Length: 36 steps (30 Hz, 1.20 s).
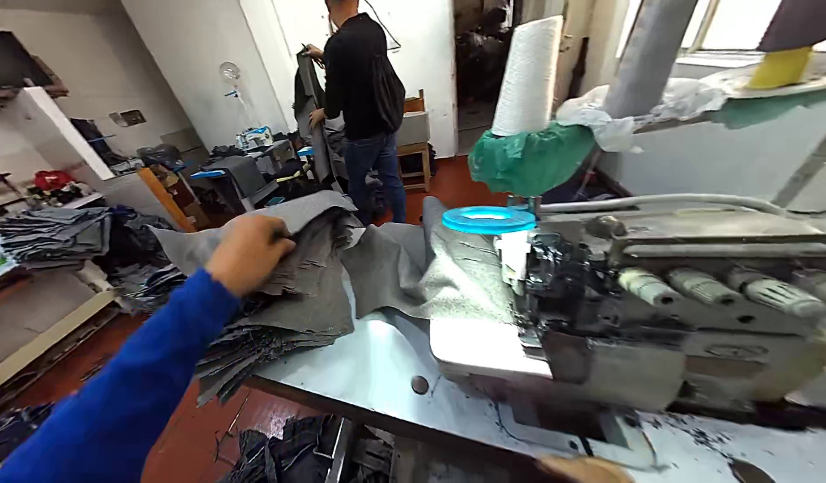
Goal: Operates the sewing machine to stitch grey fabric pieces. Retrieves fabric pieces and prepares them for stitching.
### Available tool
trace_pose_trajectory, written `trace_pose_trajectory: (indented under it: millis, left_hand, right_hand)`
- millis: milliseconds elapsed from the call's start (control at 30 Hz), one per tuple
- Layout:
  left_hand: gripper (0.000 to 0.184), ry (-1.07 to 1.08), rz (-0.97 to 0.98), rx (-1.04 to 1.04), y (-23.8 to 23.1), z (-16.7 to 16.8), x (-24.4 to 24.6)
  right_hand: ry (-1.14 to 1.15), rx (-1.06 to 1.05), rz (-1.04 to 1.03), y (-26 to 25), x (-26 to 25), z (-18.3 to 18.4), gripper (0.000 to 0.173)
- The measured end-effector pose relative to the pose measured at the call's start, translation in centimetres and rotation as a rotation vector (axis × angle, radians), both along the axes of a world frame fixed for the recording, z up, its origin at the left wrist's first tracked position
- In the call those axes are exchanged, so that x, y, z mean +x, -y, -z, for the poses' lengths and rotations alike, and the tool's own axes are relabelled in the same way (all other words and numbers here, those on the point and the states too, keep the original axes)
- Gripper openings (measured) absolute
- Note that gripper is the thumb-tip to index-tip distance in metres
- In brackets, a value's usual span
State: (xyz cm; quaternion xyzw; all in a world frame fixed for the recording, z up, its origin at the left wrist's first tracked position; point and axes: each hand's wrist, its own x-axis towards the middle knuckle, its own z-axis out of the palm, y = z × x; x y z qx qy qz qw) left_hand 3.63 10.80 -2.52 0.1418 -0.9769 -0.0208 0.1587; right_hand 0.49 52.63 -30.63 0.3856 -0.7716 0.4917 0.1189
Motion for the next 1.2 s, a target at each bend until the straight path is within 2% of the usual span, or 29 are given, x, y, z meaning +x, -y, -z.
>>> trace_pose_trajectory:
  millis: [33,100,167,200,233,267,300,333,433,500,533,600,667,700,767,833,900,1000,1067,1100,1200]
  left_hand:
    - [0.014,-0.005,0.092,0.051,-3.6,1.6,0.3]
    - [0.011,-0.009,0.268,0.174,-10.8,5.2,0.5]
    - [0.008,-0.033,0.376,0.348,-16.2,8.6,-0.9]
    - [0.008,-0.066,0.394,0.425,-18.1,10.2,-1.9]
    - [0.008,-0.117,0.393,0.475,-19.4,11.8,-2.8]
    - [0.009,-0.183,0.396,0.490,-20.4,13.3,-3.5]
    - [0.011,-0.234,0.420,0.476,-20.8,14.5,-3.9]
    - [0.016,-0.246,0.482,0.445,-20.6,15.5,-3.8]
    - [0.039,-0.144,0.650,0.233,-17.8,17.3,-2.2]
    - [0.044,-0.190,0.643,0.069,-16.8,18.0,-0.7]
    - [0.046,-0.218,0.629,0.017,-16.9,18.2,-0.3]
    - [0.050,-0.269,0.616,-0.040,-17.1,18.4,-0.6]
    - [0.053,-0.345,0.623,-0.030,-17.2,18.5,-2.3]
    - [0.052,-0.388,0.634,0.003,-17.0,18.6,-3.5]
    - [0.048,-0.440,0.636,0.078,-17.0,18.9,-5.6]
    - [0.047,-0.452,0.599,0.060,-17.4,19.3,-6.6]
    - [0.050,-0.466,0.575,0.024,-17.6,19.7,-6.8]
    - [0.063,-0.428,0.576,0.011,-17.5,19.7,-6.7]
    - [0.065,-0.368,0.594,0.013,-17.5,19.3,-6.8]
    - [0.064,-0.341,0.608,0.020,-17.5,19.0,-6.8]
    - [0.046,-0.232,0.706,0.070,-16.8,17.3,-7.7]
  right_hand:
    - [0.101,-0.053,-0.130,1.1,0.9,-0.9,0.042]
    - [0.312,-0.133,-0.353,4.5,2.3,-2.9,0.073]
    - [0.539,-0.254,-0.415,8.7,3.1,-4.0,0.103]
    - [0.676,-0.332,-0.380,10.6,3.4,-4.3,0.101]
    - [0.822,-0.405,-0.312,12.1,3.6,-4.9,0.085]
    - [0.922,-0.455,-0.212,13.1,3.5,-5.5,0.059]
    - [0.978,-0.491,-0.114,13.8,3.3,-5.8,0.031]
    - [1.004,-0.514,-0.083,13.6,3.1,-5.7,0.015]
    - [0.902,-0.447,-0.257,10.4,4.0,-3.4,0.019]
    - [0.790,-0.362,-0.321,6.6,4.1,-2.5,0.020]
    - [0.676,-0.286,-0.273,4.1,3.4,-2.6,0.020]
    - [0.366,-0.066,0.019,-2.2,0.3,-4.4,0.023]
    - [0.139,0.143,0.449,-9.0,-4.0,-7.1,0.024]
    - [0.057,0.200,0.619,-11.8,-6.4,-8.7,0.025]
    - [0.072,0.290,0.845,-15.6,-12.1,-12.0,0.032]
    - [0.180,0.395,0.915,-17.1,-18.4,-13.6,0.033]
    - [0.299,0.572,0.869,-17.5,-23.6,-12.9,0.032]
    - [0.424,0.782,0.832,-16.9,-28.0,-11.4,0.033]
    - [0.408,0.816,0.846,-16.7,-28.1,-11.4,0.032]
    - [0.375,0.769,0.845,-16.7,-27.3,-11.5,0.032]
    - [0.230,0.586,0.795,-16.7,-22.3,-12.5,0.035]
